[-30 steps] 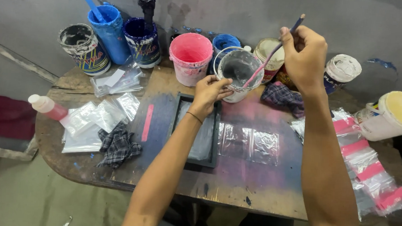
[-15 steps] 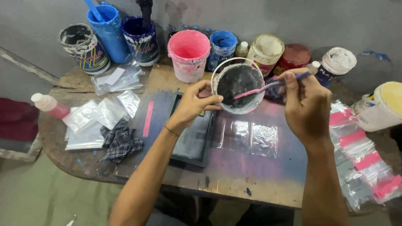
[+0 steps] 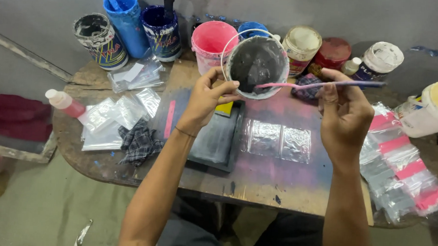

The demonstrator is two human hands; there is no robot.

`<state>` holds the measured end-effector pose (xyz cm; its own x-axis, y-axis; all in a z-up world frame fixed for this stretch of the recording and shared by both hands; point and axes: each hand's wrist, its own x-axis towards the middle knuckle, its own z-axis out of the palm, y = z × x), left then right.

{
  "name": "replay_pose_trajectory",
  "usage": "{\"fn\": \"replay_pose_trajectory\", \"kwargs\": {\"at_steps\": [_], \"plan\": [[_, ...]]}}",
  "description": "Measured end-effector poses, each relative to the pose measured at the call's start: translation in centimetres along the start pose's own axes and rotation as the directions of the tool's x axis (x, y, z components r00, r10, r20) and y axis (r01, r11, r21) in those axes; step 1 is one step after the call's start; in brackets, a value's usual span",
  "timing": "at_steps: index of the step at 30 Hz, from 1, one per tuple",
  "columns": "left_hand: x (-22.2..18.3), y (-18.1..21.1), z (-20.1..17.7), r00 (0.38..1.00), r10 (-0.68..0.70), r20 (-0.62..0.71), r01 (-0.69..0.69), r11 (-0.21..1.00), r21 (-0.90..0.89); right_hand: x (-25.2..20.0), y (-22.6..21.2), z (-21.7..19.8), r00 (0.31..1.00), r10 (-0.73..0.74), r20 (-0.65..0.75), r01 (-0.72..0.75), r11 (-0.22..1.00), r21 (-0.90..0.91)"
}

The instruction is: Applying emulsion or ink to a screen printing frame using a sponge and a brush on a workbench.

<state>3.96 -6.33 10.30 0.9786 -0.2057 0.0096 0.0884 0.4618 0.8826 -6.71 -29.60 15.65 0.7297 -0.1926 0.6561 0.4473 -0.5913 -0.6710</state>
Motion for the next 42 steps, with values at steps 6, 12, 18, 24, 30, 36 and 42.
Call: {"fn": "replay_pose_trajectory", "kwargs": {"at_steps": [6, 12, 18, 24, 30, 36, 42], "plan": [[3.5, -4.4, 0.1, 0.993, -0.096, -0.074, 0.089, 0.991, -0.098, 0.2, 2.5, 2.4, 0.997, 0.073, 0.016, -0.073, 0.997, 0.009], [6.5, -7.1, 1.7, 0.973, -0.176, -0.149, 0.147, 0.971, -0.187, -1.7, 8.2, 7.2, 0.964, 0.261, 0.046, -0.264, 0.963, 0.058], [8.9, -9.5, 1.7, 0.953, -0.221, -0.207, 0.179, 0.962, -0.206, -2.9, 8.3, 9.5, 0.929, 0.368, 0.034, -0.368, 0.93, -0.012], [9.1, -9.6, 1.0, 0.964, -0.214, -0.156, 0.188, 0.968, -0.166, -5.2, 10.9, 10.3, 0.952, 0.259, 0.161, -0.224, 0.952, -0.209], [3.4, -2.4, -1.0, 0.975, -0.212, 0.059, 0.196, 0.959, 0.206, -7.7, 13.2, 8.4, 0.947, 0.208, 0.245, -0.149, 0.96, -0.239], [1.6, -4.5, -8.6, 0.964, 0.246, 0.104, -0.247, 0.672, 0.698, -9.1, 12.2, 10.2, 0.935, 0.047, 0.352, 0.036, 0.974, -0.226], [0.4, -6.0, -10.9, 0.922, 0.307, 0.237, -0.335, 0.324, 0.885, -10.5, 12.1, 11.7, 0.932, -0.079, 0.353, 0.24, 0.866, -0.438]]}}
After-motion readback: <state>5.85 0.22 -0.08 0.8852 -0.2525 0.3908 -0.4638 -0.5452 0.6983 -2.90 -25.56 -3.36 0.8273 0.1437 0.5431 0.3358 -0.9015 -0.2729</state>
